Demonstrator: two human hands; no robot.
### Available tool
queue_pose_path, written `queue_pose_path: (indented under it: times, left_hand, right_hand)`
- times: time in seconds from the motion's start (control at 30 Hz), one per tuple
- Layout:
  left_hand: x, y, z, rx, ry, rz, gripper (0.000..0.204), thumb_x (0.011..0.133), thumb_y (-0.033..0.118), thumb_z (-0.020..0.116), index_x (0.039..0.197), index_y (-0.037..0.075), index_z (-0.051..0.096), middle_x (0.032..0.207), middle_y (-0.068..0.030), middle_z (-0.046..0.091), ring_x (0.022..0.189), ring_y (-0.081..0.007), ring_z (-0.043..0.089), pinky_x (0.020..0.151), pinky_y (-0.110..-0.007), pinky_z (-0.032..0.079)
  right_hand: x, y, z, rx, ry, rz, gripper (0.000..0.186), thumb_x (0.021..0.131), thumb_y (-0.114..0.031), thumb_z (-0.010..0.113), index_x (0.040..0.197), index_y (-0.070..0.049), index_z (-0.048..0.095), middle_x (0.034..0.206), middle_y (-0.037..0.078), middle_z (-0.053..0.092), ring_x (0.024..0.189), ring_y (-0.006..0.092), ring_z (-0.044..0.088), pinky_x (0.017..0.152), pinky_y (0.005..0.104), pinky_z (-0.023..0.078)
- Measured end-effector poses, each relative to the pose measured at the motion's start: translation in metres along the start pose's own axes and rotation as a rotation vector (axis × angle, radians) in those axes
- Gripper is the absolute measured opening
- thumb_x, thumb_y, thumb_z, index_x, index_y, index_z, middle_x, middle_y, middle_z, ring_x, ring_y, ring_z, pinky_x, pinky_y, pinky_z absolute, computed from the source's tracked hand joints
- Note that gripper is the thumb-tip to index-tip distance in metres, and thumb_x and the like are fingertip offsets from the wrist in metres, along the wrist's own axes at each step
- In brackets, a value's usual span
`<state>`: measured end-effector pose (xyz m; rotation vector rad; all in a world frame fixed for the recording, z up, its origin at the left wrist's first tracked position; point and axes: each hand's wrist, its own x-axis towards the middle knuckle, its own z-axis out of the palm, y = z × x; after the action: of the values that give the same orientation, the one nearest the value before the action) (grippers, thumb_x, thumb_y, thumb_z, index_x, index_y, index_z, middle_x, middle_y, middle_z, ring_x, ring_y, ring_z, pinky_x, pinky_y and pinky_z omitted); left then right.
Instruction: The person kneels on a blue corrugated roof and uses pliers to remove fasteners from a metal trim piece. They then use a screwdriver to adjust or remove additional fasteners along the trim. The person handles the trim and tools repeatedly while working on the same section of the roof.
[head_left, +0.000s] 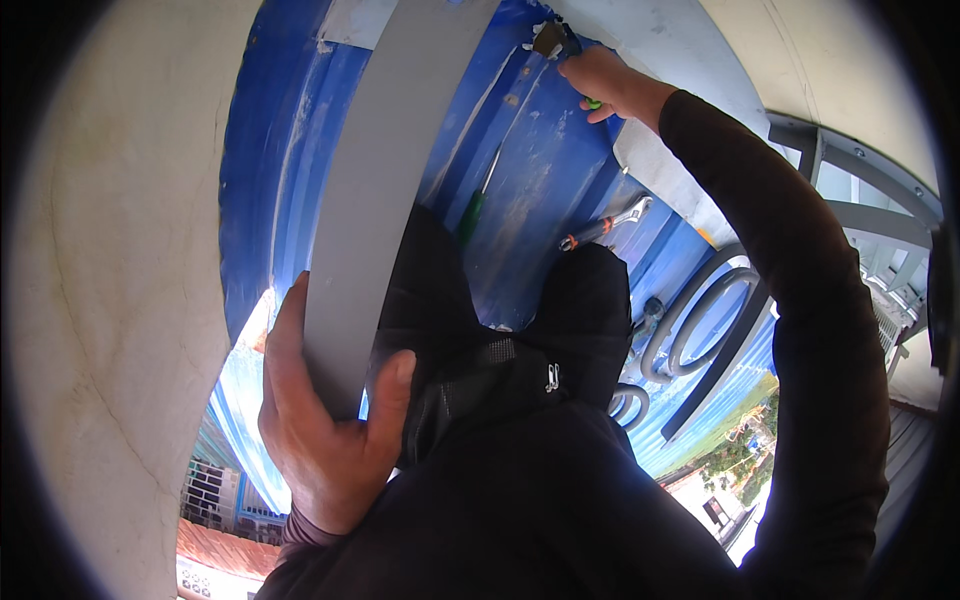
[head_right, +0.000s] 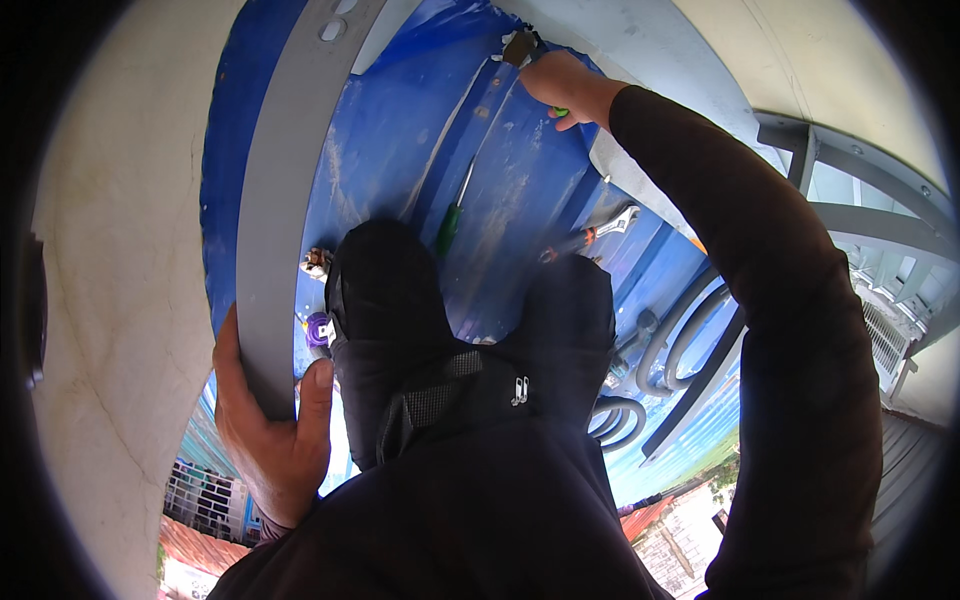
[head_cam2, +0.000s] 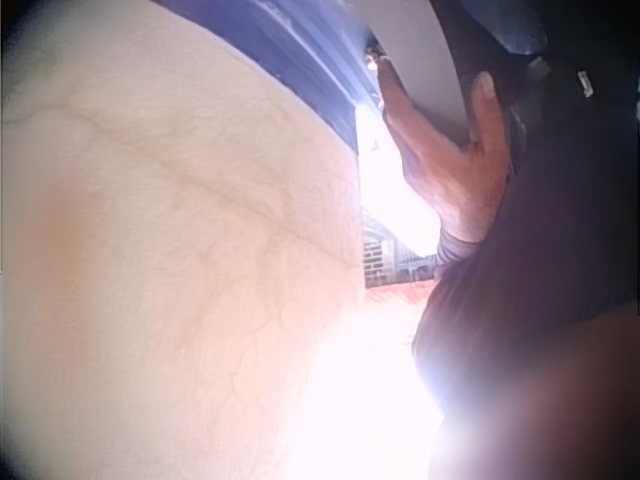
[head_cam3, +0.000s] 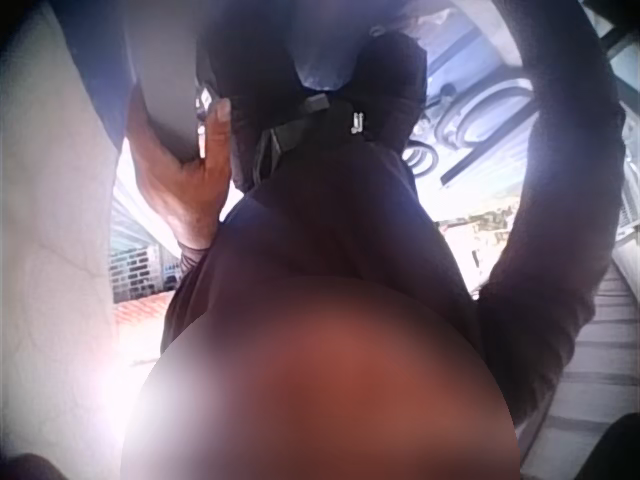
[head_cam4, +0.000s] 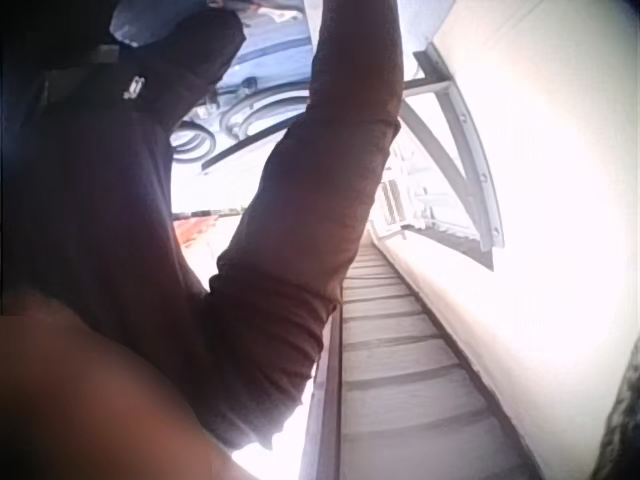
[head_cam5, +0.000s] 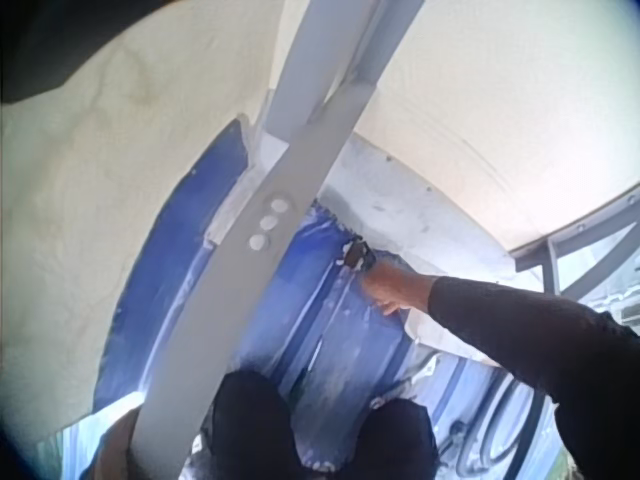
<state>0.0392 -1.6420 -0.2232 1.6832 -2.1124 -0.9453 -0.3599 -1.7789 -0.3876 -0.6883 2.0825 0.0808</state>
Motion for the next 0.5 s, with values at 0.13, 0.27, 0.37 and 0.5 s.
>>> queue_pose_path:
  times: [0.13, 0.27, 0.37, 0.5]
  left_hand:
    - [-0.001, -0.001, 0.000, -0.014, 0.006, 0.010, 0.073, 0.097, 0.043, 0.074, 0.146, -0.003, 0.047, 0.133, -0.0267, 0.065, 0.113, -0.0436, 0.070, 0.092, -0.046, 0.059]
    - [-0.001, -0.002, 0.001, -0.005, 0.007, 0.026, 0.074, 0.096, 0.043, 0.075, 0.147, -0.004, 0.046, 0.133, -0.0274, 0.065, 0.114, -0.0447, 0.070, 0.092, -0.046, 0.059]
    - [-0.001, -0.002, 0.001, 0.007, -0.001, 0.020, 0.076, 0.096, 0.043, 0.075, 0.147, -0.004, 0.046, 0.134, -0.0275, 0.065, 0.114, -0.0446, 0.070, 0.092, -0.047, 0.059]
    - [-0.003, -0.002, 0.002, -0.012, 0.003, 0.036, 0.077, 0.095, 0.044, 0.076, 0.147, -0.004, 0.046, 0.134, -0.0278, 0.065, 0.115, -0.0441, 0.070, 0.093, -0.048, 0.059]
  right_hand:
    - [0.009, -0.003, 0.007, 0.058, 0.088, 0.033, 0.033, 0.101, -0.030, 0.058, 0.121, -0.006, 0.065, 0.106, 0.008, 0.065, 0.092, 0.0273, 0.066, 0.095, 0.0514, 0.060]
    - [0.010, -0.002, 0.016, 0.166, 0.109, 0.049, 0.026, 0.100, -0.028, 0.057, 0.110, -0.005, 0.066, 0.093, 0.005, 0.062, 0.084, 0.0233, 0.062, 0.080, 0.0430, 0.059]
    - [0.012, -0.003, 0.008, 0.186, 0.090, -0.026, 0.024, 0.100, -0.026, 0.058, 0.098, -0.003, 0.065, 0.085, 0.007, 0.058, 0.077, 0.0184, 0.058, 0.068, 0.0356, 0.051]
    - [0.028, -0.011, -0.020, -0.133, 0.025, -0.045, 0.026, 0.101, -0.024, 0.054, 0.091, -0.001, 0.062, 0.080, 0.009, 0.055, 0.074, 0.0156, 0.055, 0.064, 0.0327, 0.044]
